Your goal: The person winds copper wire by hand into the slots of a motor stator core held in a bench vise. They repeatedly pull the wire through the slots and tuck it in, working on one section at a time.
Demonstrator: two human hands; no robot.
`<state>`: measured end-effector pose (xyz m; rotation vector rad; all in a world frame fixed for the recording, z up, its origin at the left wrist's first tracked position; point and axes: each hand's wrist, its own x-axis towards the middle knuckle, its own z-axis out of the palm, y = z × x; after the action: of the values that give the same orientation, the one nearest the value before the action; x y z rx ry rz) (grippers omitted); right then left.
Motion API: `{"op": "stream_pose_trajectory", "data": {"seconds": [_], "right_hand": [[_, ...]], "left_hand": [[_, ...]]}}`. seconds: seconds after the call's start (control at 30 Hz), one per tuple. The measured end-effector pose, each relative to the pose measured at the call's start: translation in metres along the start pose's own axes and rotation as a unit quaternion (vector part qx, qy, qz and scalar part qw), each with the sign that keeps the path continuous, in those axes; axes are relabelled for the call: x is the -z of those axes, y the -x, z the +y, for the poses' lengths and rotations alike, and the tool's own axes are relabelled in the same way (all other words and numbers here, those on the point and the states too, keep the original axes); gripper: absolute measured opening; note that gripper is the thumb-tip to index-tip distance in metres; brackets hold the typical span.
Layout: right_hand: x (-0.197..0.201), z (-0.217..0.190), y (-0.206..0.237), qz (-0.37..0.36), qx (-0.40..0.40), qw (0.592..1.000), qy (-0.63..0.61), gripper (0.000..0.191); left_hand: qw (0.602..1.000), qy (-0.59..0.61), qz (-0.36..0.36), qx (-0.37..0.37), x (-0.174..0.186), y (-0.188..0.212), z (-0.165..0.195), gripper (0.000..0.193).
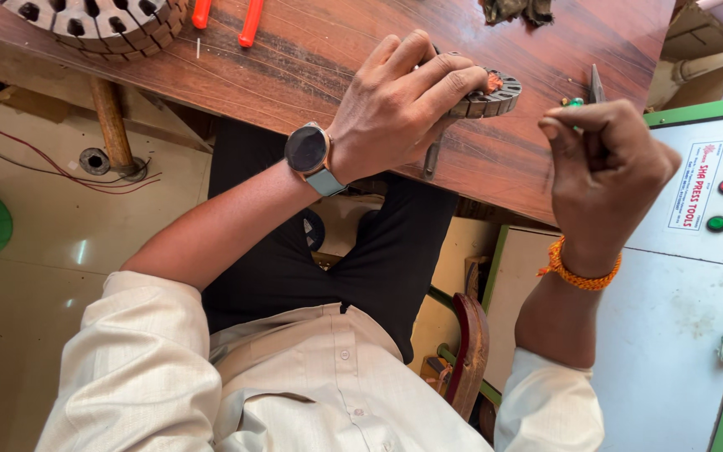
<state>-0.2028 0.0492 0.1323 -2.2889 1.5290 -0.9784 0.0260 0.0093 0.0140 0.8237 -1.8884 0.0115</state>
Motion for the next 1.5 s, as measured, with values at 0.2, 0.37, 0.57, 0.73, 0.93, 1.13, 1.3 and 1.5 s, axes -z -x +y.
{"op": "stream_pose_trajectory", "data": {"seconds": [0.2,0.37,0.57,0.73,0.93,1.13,1.3,1.5], "right_hand": [[-0.012,-0.004,-0.037,-0.026,0.065,0.997,0.029,0.017],[-0.021,0.0,-0.057,-0.065,0.089,0.993,0.05,0.013],[-0.011,-0.013,-0.05,-0.073,0.047,0.996,0.035,0.016],[-0.001,-0.02,-0.042,-0.079,0.091,0.992,0.04,0.011],[0.003,-0.041,-0.027,-0.071,0.025,0.994,0.074,0.016],[0.005,-0.027,-0.04,-0.068,0.05,0.994,0.07,0.022],[-0.013,-0.003,-0.075,-0.071,0.118,0.988,0.07,0.016],[-0.043,0.0,-0.099,-0.106,0.151,0.982,0.032,0.011]], "left_hand": [[1.0,0.011,0.007,0.008,0.001,-0.001,-0.001,0.055],[1.0,0.014,0.003,0.013,-0.001,0.0,-0.003,0.057],[0.999,0.019,0.004,0.026,-0.003,0.0,-0.005,0.058],[0.999,0.024,0.006,0.032,-0.003,-0.001,-0.005,0.059],[0.999,0.025,0.005,0.041,-0.002,0.0,-0.003,0.06],[0.999,0.027,0.017,0.034,-0.002,-0.001,-0.002,0.058],[0.997,0.048,-0.002,0.061,0.006,-0.01,0.004,0.05],[0.658,0.667,-0.052,0.346,0.012,-0.021,-0.019,0.062]]}}
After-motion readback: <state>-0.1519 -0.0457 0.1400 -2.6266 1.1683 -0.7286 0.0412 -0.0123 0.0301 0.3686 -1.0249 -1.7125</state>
